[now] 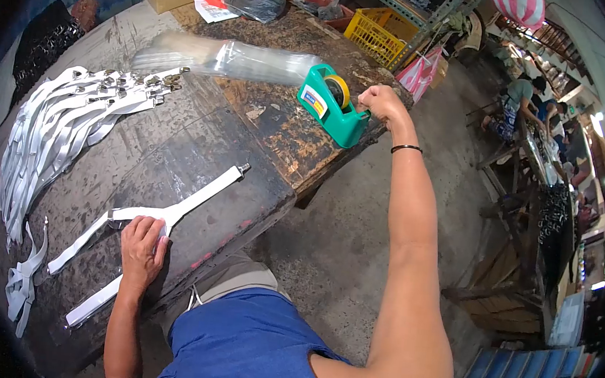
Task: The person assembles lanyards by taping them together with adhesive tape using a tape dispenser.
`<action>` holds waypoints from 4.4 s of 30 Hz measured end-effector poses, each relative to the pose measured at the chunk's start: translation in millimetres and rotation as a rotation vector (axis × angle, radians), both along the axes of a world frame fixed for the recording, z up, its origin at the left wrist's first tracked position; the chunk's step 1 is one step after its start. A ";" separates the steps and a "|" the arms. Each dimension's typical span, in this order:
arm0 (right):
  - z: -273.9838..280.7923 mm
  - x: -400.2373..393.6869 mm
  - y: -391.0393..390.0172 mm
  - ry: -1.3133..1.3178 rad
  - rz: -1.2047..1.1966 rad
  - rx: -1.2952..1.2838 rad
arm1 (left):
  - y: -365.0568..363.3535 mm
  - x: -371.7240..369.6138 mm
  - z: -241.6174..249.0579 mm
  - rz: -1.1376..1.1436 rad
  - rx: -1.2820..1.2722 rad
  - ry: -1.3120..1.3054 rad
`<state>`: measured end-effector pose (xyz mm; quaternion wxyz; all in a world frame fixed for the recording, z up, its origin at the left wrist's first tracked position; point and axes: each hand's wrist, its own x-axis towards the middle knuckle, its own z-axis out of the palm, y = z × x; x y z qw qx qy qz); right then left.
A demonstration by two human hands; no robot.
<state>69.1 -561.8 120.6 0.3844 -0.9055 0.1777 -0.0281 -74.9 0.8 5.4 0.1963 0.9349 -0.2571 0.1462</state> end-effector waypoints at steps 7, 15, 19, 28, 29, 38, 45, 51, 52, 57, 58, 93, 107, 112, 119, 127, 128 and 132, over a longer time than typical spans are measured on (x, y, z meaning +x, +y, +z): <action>-0.8 -36.4 16.3 0.001 -0.153 0.104 | -0.1 -0.2 1.1 0.000 -0.012 0.011; -26.4 -56.2 6.9 -0.052 -0.277 0.439 | -0.3 0.0 1.1 0.000 -0.001 0.004; -30.8 -58.8 1.5 -0.075 -0.264 0.532 | -0.3 -0.3 0.8 0.004 -0.002 0.013; -32.8 -54.6 2.6 -0.075 -0.206 0.366 | -0.2 0.7 -0.6 0.007 0.003 0.018; -36.8 -51.1 -0.7 -0.081 -0.204 0.300 | 0.8 1.5 -2.2 0.001 -0.003 0.010; -82.8 -127.3 49.9 0.116 0.148 0.254 | 4.9 3.3 -5.4 -0.014 0.004 0.001; -172.5 -196.9 217.3 0.530 0.526 0.749 | 5.1 4.1 -9.3 -0.010 0.005 -0.021; -203.9 -195.6 257.3 0.632 0.685 0.496 | 5.6 3.2 -11.0 -0.002 0.008 -0.018; -209.5 -197.2 257.5 0.543 0.715 0.374 | 5.8 3.2 -12.0 0.002 0.006 -0.015; -200.0 -190.1 253.1 0.631 0.758 0.021 | 5.8 4.2 -13.6 0.010 -0.001 -0.027; -194.4 -188.2 251.9 0.733 0.752 -0.045 | 5.5 4.4 -13.0 0.010 -0.004 -0.027; -53.7 -35.5 332.1 0.087 1.399 0.084 | 8.8 2.7 -7.9 0.014 -0.077 -0.006; -70.8 20.0 397.2 0.547 1.566 -0.154 | 9.9 2.6 -11.6 0.021 -0.091 0.033; -68.8 19.7 401.0 0.556 1.559 -0.162 | 9.1 2.7 -11.3 0.028 -0.101 0.014; -72.4 18.4 398.6 0.530 1.541 -0.154 | 9.4 2.8 -10.8 0.025 -0.101 0.019; -72.8 14.2 399.1 0.485 1.531 -0.212 | 9.3 3.1 -11.1 0.023 -0.089 0.029; -74.9 13.4 398.1 0.442 1.538 -0.205 | 9.3 3.1 -11.5 0.023 -0.090 0.030; -75.1 7.8 398.4 0.310 1.538 -0.267 | 9.8 3.0 -11.2 0.024 -0.096 0.043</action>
